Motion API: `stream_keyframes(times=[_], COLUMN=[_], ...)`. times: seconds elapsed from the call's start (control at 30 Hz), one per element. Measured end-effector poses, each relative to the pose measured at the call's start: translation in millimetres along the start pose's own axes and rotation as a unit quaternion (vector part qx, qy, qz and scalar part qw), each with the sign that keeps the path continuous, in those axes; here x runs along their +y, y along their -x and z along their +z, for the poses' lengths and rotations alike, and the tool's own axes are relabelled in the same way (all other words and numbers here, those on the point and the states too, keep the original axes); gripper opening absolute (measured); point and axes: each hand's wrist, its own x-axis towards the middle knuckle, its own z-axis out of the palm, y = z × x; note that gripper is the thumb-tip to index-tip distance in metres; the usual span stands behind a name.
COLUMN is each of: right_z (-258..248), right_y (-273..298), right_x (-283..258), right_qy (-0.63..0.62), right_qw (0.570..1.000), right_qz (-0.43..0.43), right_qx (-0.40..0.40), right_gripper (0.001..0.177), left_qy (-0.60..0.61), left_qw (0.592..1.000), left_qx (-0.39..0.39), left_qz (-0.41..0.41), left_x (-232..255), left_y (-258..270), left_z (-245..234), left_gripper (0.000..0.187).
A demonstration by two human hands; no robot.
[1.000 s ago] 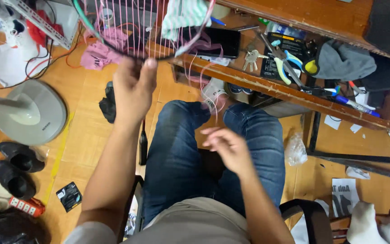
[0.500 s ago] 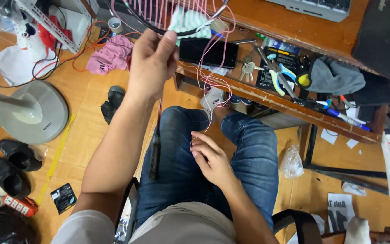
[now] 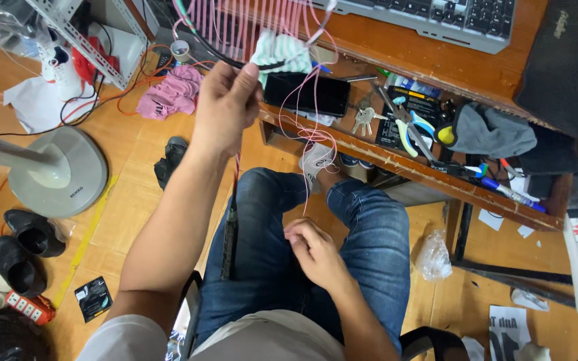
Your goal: The person strings a badminton racket by hand, threading pink string through the frame and pulling it taut. They weave the string across the existing lines and tie knots at the frame's edge.
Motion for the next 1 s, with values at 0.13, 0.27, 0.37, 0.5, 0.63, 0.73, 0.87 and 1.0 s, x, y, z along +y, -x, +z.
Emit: stream_keyframes(times=[0.13, 0.27, 0.37, 0.5, 0.63, 0.73, 0.87, 1.0], right_z=[-17, -35, -50, -87, -105, -110, -102, -95], right_y=[15, 44, 64, 64, 64, 62, 64, 60], right_x=[10, -7, -23, -29, -31, -23, -9, 2], right_qy=[-0.358, -0.420, -0.409, -0.515, -0.566, -0.581, -0.593, -0.589], right_qw=[0.929, 0.901, 0.895, 0.820, 0.789, 0.787, 0.791, 0.799], right_qz=[0.077, -0.070, -0.163, -0.228, -0.229, -0.201, -0.151, -0.113], right_qx=[-0.057, -0.085, -0.071, -0.102, -0.066, -0.047, 0.015, 0.050], right_gripper=[0.011, 0.009, 0.010, 0.010, 0.016, 0.015, 0.018, 0.016], left_qy=[-0.006, -0.086, -0.120, -0.163, -0.136, -0.130, -0.117, -0.084], left_qw=[0.999, 0.993, 0.989, 0.983, 0.988, 0.988, 0.988, 0.993], left_qx=[0.033, 0.075, 0.081, 0.081, 0.078, 0.084, 0.089, 0.081], left_qz=[0.028, 0.032, 0.040, 0.006, -0.010, -0.023, -0.033, -0.036], left_x=[6, 5, -10, -30, -46, -54, -56, -53], left_y=[-17, -21, -16, -4, 10, 20, 35, 38], left_z=[-31, -63, -74, -84, -89, -93, -97, -98], left_gripper=[0.020, 0.024, 0.028, 0.027, 0.026, 0.026, 0.023, 0.021])
